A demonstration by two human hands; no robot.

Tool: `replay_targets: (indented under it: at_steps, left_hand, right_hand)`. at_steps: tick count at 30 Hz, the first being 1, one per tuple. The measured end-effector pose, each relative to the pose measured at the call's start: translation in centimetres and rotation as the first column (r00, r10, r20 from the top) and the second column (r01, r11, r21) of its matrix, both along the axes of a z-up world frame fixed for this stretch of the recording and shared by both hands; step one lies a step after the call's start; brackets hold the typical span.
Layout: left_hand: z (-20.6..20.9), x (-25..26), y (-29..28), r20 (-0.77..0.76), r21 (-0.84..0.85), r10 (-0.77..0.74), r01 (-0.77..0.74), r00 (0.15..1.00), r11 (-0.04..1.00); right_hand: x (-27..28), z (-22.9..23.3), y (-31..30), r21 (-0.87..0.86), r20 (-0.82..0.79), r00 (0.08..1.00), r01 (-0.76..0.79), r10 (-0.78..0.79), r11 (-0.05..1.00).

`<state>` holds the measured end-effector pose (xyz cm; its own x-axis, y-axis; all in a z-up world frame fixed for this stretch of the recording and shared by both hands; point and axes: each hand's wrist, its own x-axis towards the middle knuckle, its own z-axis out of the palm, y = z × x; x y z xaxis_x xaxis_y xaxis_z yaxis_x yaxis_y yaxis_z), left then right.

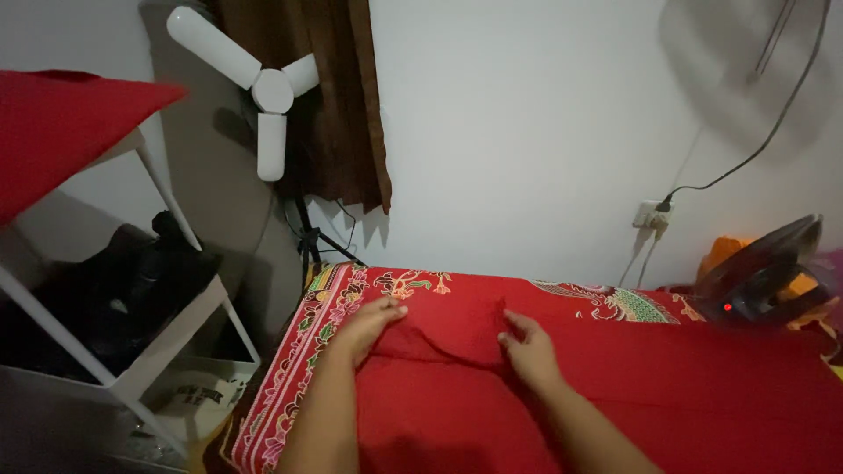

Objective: Ironing a red shirt on a bed.

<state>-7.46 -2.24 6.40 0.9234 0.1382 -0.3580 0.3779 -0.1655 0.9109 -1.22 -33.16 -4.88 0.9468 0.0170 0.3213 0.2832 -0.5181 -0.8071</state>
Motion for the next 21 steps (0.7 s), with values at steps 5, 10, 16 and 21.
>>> replay_targets:
  at_steps: [5, 10, 16, 21]
  left_hand:
    - [0.6, -1.4, 0.2, -0.011, 0.127, -0.016, 0.017, 1.0, 0.992]
    - [-3.1, -1.0, 1.7, -0.069, 0.147, -0.007, 0.017, 0.998, 0.989]
    - [-3.9, -2.2, 2.7, -0.139, 0.521, -0.24, 0.277, 0.961, 0.808]
    - [-5.9, -2.2, 3.3, -0.183, 0.39, -0.376, 0.418, 0.909, 0.82]
  right_hand:
    - [1.4, -1.3, -0.1, 0.143, -0.103, 0.994, -0.025, 0.04, 0.989]
    - [-0.2, -0.8, 0.3, -0.089, -0.133, 0.991, -0.036, 0.024, 0.995]
    - [-4.4, 4.3, 0.2, -0.259, 0.035, 0.997, -0.056, 0.068, 0.964]
    - [-5.8, 7.5, -0.3, -0.357, -0.144, 0.981, -0.172, 0.128, 0.918]
